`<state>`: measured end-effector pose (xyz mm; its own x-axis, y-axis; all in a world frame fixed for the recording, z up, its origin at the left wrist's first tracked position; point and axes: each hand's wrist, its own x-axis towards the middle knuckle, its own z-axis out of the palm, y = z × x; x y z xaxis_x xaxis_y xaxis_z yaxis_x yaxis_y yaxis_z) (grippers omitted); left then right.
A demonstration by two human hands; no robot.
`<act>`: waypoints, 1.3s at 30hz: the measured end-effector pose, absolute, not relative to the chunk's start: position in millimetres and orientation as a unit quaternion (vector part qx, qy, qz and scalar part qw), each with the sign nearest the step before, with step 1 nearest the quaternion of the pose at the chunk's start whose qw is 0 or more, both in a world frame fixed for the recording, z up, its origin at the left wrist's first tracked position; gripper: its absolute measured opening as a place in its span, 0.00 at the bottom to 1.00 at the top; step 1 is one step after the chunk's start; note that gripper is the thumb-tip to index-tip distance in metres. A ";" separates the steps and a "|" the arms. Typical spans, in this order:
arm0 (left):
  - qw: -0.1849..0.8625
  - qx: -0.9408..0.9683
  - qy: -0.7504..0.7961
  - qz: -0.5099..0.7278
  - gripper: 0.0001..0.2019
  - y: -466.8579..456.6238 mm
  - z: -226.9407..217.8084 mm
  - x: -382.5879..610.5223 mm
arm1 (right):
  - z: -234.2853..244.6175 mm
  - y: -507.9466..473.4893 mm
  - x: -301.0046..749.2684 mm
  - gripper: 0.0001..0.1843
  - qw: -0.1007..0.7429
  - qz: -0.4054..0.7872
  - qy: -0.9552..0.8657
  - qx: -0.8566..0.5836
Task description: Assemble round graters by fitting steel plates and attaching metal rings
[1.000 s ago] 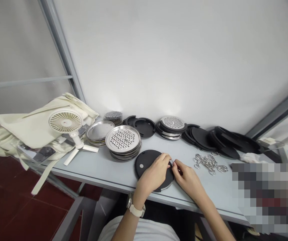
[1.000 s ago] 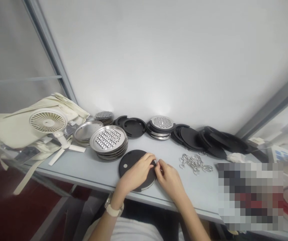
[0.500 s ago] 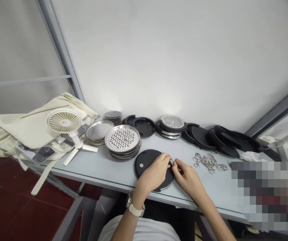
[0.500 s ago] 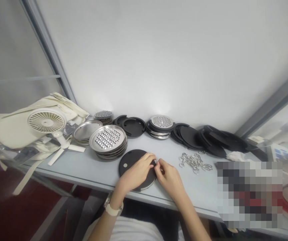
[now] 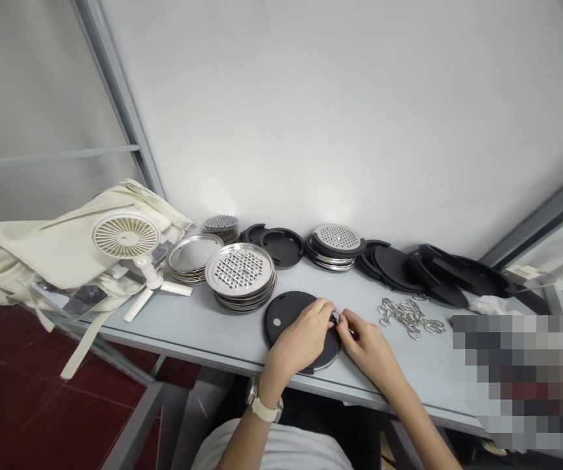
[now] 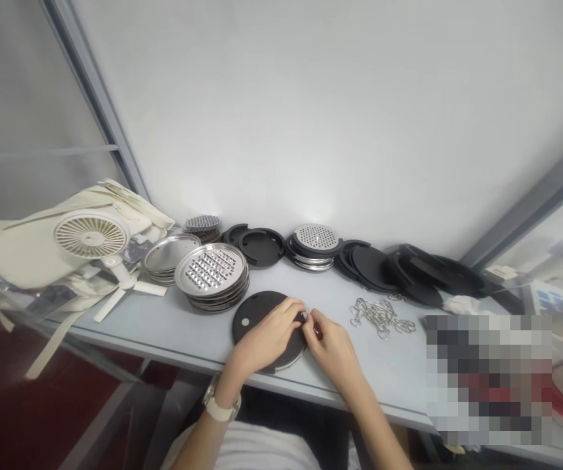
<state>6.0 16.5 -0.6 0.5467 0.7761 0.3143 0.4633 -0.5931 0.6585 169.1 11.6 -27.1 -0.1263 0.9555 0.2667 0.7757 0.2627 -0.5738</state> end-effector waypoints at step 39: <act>0.216 0.848 0.380 0.301 0.14 16.4 -3.4 5.7 | -21.3 13.7 170.0 0.16 0.259 0.128 -0.772 -0.567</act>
<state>5.7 16.4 -3.4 0.5302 0.7743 0.3455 0.5142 -0.6176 0.5951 170.0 13.7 -21.3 -0.2235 0.9408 0.2548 0.8084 0.3250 -0.4907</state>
